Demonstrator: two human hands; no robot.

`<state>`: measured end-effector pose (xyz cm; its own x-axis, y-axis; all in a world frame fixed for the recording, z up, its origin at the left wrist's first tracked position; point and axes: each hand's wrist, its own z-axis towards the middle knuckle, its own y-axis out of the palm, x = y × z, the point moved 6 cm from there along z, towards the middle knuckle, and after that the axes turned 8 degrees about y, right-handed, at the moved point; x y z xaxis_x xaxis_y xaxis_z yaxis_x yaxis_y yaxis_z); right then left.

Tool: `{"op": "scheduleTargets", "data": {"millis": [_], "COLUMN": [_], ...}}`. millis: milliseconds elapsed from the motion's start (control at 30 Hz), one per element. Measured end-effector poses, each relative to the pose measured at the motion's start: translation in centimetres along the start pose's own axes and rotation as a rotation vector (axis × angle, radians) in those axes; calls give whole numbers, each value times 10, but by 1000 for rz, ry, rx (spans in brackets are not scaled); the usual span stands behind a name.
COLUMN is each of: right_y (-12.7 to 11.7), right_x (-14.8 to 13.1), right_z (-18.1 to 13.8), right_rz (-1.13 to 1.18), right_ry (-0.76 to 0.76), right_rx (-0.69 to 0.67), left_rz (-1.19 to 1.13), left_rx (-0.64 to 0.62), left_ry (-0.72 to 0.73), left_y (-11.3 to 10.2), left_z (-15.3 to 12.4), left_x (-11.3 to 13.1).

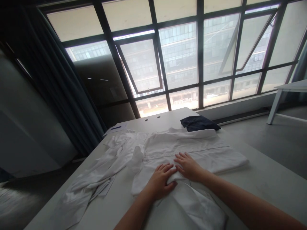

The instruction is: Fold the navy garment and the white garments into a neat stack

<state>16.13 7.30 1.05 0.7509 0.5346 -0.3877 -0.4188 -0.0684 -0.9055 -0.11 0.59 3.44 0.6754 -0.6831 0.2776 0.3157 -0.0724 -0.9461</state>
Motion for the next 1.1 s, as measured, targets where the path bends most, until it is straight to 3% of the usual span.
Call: {"op": "scheduleTargets", "data": {"millis": [1100], "right_y": [1], "right_x": [-1], "right_z": [-1], "right_rz": [15], "right_ry": [-25], "right_rx": [20], "left_rz": [8], "left_rx": [-10], "left_ry": [-13], "left_y": [-5], "left_z": [0], "left_x": [5]}}
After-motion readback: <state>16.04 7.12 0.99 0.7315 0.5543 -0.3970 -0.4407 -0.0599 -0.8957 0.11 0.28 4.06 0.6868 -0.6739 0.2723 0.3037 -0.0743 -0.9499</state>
